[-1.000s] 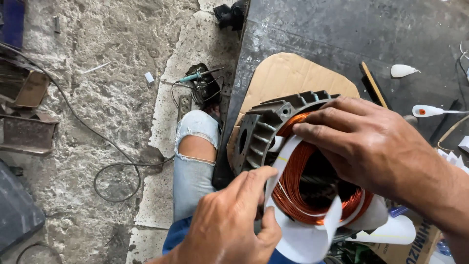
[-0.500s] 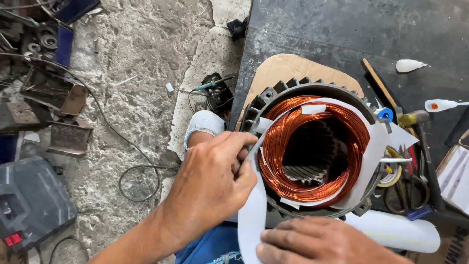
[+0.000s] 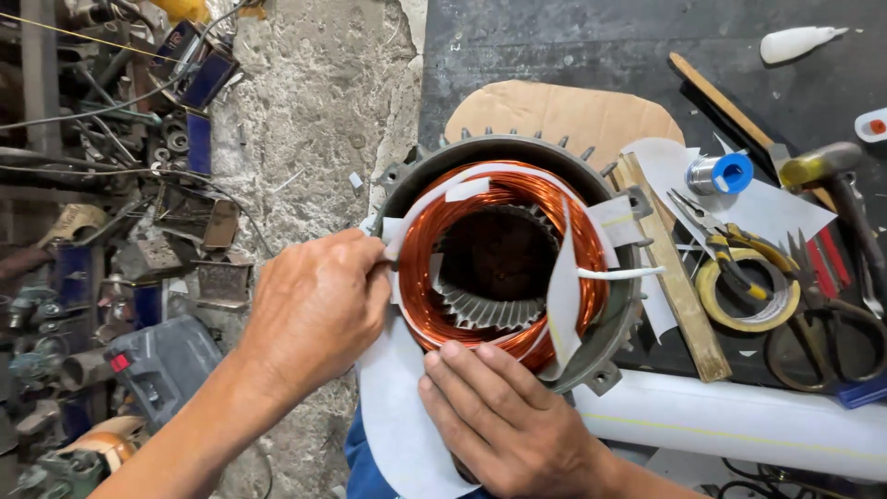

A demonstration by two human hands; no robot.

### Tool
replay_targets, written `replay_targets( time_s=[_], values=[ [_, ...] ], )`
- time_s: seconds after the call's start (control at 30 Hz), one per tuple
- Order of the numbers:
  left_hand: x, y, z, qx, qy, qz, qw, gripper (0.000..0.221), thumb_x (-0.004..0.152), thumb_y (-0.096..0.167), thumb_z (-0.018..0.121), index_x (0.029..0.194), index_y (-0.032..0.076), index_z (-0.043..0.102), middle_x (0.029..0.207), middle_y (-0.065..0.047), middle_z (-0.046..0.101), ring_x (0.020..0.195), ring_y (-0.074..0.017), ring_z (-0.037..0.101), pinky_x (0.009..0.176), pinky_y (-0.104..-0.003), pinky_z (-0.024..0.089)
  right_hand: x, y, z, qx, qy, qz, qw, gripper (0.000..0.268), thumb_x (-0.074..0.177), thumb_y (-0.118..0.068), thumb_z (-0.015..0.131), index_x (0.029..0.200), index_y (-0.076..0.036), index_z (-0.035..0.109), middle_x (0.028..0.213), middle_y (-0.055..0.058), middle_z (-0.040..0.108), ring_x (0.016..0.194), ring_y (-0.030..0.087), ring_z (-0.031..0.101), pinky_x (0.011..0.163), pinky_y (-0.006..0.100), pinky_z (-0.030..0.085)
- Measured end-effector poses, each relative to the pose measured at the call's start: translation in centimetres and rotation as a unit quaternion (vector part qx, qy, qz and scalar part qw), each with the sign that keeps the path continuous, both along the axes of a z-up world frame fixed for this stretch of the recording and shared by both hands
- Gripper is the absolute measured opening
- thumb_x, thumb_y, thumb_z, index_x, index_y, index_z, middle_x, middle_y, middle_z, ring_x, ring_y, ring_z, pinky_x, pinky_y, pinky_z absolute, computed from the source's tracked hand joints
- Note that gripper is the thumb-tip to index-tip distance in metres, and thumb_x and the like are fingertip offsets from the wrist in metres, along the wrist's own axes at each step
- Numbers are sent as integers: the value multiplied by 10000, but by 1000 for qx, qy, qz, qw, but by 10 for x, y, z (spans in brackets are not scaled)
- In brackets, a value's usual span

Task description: Securing insulation strips to the copper windings of an electric motor stator using glue and a small tucking tool.

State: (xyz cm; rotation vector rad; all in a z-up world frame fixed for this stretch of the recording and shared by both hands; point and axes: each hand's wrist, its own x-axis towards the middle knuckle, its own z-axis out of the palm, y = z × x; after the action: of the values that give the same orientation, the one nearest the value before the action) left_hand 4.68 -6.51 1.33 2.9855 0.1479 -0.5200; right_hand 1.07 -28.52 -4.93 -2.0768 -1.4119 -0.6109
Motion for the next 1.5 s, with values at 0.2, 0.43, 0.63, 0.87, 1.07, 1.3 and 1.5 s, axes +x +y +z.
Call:
replay_targets(
  time_s=[0.2,0.43,0.63,0.87,1.07,1.3,1.5],
  values=[
    [4,-6,-5,-28,0,42,999,197,923,208,559,774,124,657,759,-78,699,714,-406,657,639,-550,463,5,-12,-17,28,-6,27,999,410,1124,-94,339,1187,-32,740,1283,138,727,1266,275,668,1135,378,481],
    [0,-15,-7,-113,-79,27,990,250,939,68,592,712,-3,669,1519,-223,492,1375,-399,470,1113,-602,400,7,-13,-21,52,1,26,998,416,1129,-96,354,1163,-39,765,1264,120,746,1274,262,672,1141,358,475],
    [6,-1,-15,-207,-27,57,976,229,869,30,549,750,60,741,1652,-185,371,1433,-356,448,1128,-525,359,9,-12,-23,49,11,37,998,489,1149,-146,270,1172,-58,750,1282,112,738,1283,264,664,1145,353,471],
    [8,1,-26,-237,-46,21,970,259,897,23,484,882,24,743,1599,-389,260,1499,-516,266,1163,-630,296,7,-15,-21,20,56,73,996,356,1129,-109,378,1228,-46,713,1337,127,694,1314,277,621,1147,401,449],
    [-7,8,-24,-230,-105,-32,967,189,867,-63,426,938,-37,598,1572,-414,300,1343,-528,469,1056,-585,406,66,-74,59,-91,484,85,866,420,973,-104,446,1366,-96,597,1445,10,663,1330,133,625,1127,299,411],
    [-20,4,-21,-248,-194,24,949,111,942,-5,503,835,15,524,1523,-405,429,1043,-558,655,692,-599,514,200,15,67,-254,259,40,931,219,953,-240,690,1058,-86,804,954,48,795,792,281,738,720,438,536],
    [-12,11,-23,-234,-185,20,954,289,933,65,594,656,6,540,1485,-344,511,866,-493,724,720,-583,573,200,28,57,-333,220,19,917,197,980,-222,584,938,-179,772,891,23,765,763,347,709,650,506,521]
  ],
)
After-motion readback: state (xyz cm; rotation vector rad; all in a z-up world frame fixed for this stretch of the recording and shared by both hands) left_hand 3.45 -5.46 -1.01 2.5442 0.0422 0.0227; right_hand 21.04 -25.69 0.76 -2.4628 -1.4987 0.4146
